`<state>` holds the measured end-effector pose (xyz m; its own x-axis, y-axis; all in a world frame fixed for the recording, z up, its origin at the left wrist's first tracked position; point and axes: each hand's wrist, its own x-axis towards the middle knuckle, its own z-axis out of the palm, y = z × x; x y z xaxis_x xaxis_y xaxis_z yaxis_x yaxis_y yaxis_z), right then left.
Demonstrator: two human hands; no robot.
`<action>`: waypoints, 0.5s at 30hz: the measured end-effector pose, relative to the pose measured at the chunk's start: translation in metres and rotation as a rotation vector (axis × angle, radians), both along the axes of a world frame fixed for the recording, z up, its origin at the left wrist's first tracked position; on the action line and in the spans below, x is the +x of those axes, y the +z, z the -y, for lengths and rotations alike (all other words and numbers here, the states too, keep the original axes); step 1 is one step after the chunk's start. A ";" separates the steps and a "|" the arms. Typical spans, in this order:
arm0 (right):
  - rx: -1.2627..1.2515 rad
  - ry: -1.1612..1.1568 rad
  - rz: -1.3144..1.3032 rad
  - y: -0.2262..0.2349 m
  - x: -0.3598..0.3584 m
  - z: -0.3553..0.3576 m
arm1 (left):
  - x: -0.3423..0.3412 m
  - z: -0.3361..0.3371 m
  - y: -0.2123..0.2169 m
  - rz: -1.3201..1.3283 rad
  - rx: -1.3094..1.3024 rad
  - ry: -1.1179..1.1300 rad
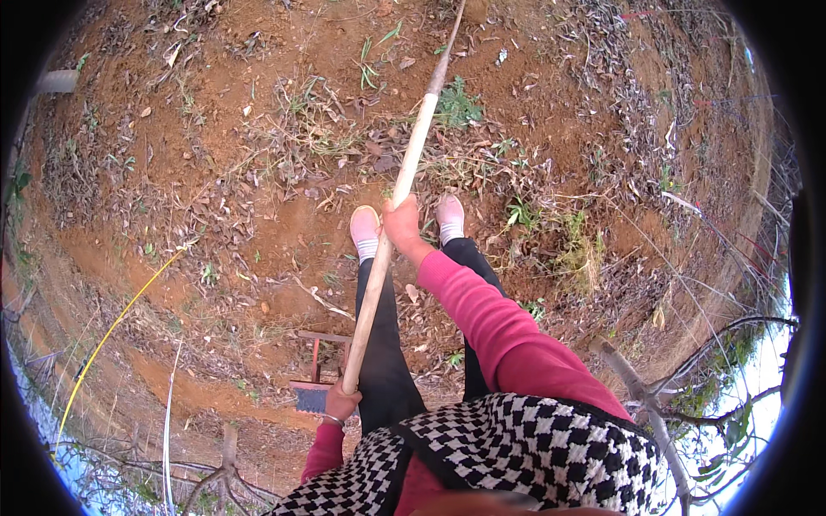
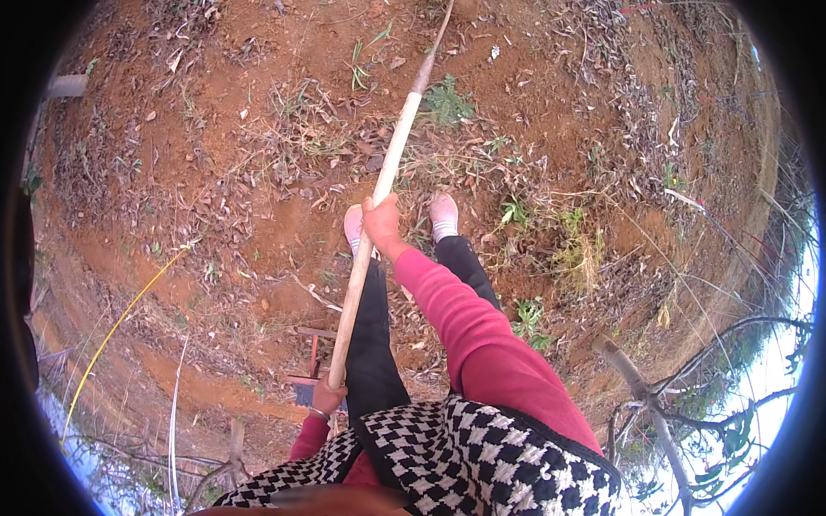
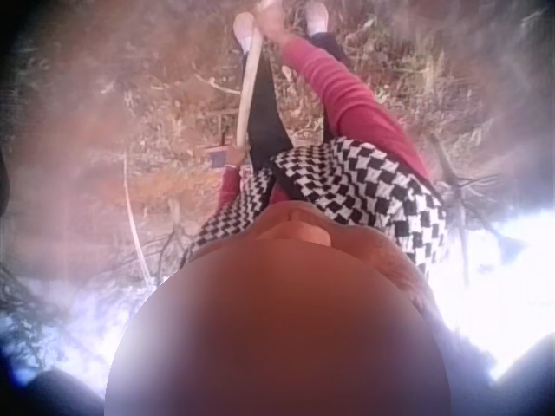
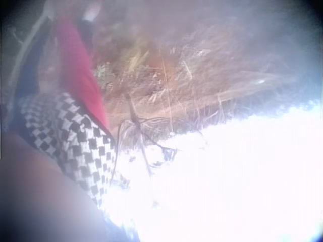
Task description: The person uses a rake to clear dry leaves and debris from a patch of soil in an outdoor area. They then use a long stick to poke and move remaining debris, and finally pick up a small branch by hand.
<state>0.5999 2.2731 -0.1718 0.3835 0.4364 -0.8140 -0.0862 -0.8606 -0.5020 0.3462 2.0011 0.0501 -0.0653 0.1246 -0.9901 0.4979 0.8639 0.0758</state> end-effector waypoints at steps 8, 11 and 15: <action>-0.130 0.267 -0.200 0.100 -0.087 0.090 | -0.054 0.104 0.121 -0.135 -0.058 0.072; -0.140 0.129 -0.386 0.112 -0.104 0.107 | -0.055 0.124 0.153 -0.180 -0.120 0.029; -0.071 0.135 -0.317 0.106 -0.079 0.085 | -0.038 0.105 0.136 -0.199 -0.040 -0.038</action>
<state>0.5213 2.1881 -0.0661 0.0498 0.4038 -0.9135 -0.1114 -0.9067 -0.4068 0.3086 1.8962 0.1856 -0.2560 0.0912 -0.9624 0.5323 0.8443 -0.0615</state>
